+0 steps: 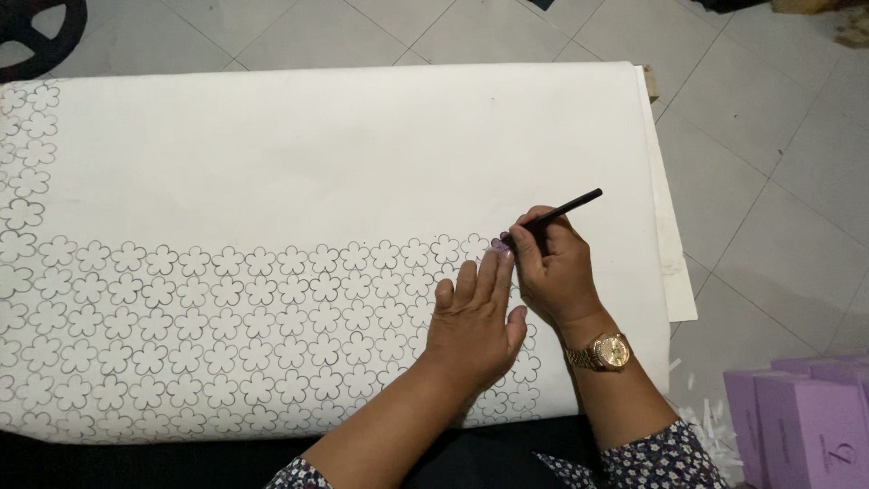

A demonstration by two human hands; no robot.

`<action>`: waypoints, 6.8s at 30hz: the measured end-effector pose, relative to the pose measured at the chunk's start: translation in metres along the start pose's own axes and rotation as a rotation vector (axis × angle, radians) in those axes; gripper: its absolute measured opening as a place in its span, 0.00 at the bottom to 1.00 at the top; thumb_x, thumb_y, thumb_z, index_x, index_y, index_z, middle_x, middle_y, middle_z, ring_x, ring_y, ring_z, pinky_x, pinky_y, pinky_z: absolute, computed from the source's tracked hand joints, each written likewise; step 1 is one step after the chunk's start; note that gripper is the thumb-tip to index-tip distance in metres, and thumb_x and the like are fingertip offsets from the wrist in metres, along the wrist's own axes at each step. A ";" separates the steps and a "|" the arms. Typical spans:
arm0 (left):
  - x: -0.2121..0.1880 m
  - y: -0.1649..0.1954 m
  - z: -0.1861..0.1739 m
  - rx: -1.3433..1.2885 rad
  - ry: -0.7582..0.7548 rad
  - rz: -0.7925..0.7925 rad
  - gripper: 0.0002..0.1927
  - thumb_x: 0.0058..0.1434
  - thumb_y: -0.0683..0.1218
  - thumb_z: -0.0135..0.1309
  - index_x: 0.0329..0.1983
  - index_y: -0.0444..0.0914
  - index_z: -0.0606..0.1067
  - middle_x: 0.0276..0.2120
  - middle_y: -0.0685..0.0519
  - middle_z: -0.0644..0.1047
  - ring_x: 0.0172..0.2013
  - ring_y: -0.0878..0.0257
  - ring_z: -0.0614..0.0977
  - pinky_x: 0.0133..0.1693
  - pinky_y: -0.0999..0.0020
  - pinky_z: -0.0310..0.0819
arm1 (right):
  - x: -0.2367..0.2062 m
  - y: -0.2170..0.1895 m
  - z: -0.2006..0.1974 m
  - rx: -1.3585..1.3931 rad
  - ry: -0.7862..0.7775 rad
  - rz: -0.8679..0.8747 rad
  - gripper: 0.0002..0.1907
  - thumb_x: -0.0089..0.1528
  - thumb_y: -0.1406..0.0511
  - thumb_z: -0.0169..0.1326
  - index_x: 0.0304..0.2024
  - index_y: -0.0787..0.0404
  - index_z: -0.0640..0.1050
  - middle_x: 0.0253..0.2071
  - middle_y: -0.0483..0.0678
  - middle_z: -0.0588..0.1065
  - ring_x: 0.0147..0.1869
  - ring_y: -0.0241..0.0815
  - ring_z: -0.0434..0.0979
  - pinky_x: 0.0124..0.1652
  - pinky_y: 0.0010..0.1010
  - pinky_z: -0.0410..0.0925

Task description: The person traces around a small flower-shaped cutout onto a large white fabric panel using a pen, repositioning the cutout to add more outlines. They then reposition the fabric on the work table and cut along the marked area with red-handled scissors.

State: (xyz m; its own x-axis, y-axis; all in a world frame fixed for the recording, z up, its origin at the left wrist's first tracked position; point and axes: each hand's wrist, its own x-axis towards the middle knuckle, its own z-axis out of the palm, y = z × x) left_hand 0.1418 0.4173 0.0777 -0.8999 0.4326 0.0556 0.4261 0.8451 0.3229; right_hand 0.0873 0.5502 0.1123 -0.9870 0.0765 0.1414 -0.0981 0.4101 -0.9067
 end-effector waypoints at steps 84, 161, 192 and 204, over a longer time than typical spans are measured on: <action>0.042 -0.020 -0.052 -0.176 0.242 0.135 0.06 0.59 0.40 0.54 0.33 0.42 0.81 0.35 0.59 0.80 0.44 0.61 0.75 0.53 0.57 0.58 | -0.014 0.005 -0.004 -0.173 0.139 -0.106 0.06 0.70 0.67 0.52 0.43 0.66 0.75 0.37 0.49 0.77 0.37 0.39 0.80 0.38 0.29 0.73; 0.041 -0.031 -0.063 -0.456 0.223 -0.003 0.10 0.61 0.42 0.54 0.39 0.44 0.85 0.42 0.59 0.82 0.48 0.62 0.75 0.54 0.57 0.54 | -0.034 0.006 0.000 -0.209 0.057 -0.160 0.04 0.70 0.68 0.52 0.44 0.65 0.74 0.33 0.46 0.77 0.34 0.33 0.80 0.35 0.23 0.73; 0.042 -0.030 -0.063 -0.492 0.180 -0.025 0.09 0.61 0.45 0.54 0.39 0.43 0.84 0.44 0.58 0.82 0.50 0.63 0.75 0.56 0.57 0.53 | -0.034 0.007 -0.002 -0.176 0.015 -0.218 0.06 0.70 0.67 0.51 0.45 0.65 0.74 0.34 0.47 0.79 0.36 0.33 0.81 0.36 0.23 0.75; 0.039 -0.035 -0.060 -0.505 0.157 -0.031 0.10 0.62 0.44 0.53 0.40 0.43 0.84 0.44 0.59 0.82 0.51 0.63 0.75 0.56 0.59 0.54 | -0.037 0.012 0.002 -0.123 -0.025 -0.201 0.05 0.69 0.70 0.53 0.47 0.66 0.74 0.36 0.48 0.79 0.36 0.33 0.80 0.36 0.22 0.74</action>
State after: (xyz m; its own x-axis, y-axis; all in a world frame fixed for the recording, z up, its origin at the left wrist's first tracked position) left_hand 0.0866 0.3860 0.1257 -0.9308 0.3248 0.1676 0.3366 0.5828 0.7397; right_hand 0.1222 0.5500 0.0957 -0.9522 -0.0395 0.3028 -0.2780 0.5228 -0.8059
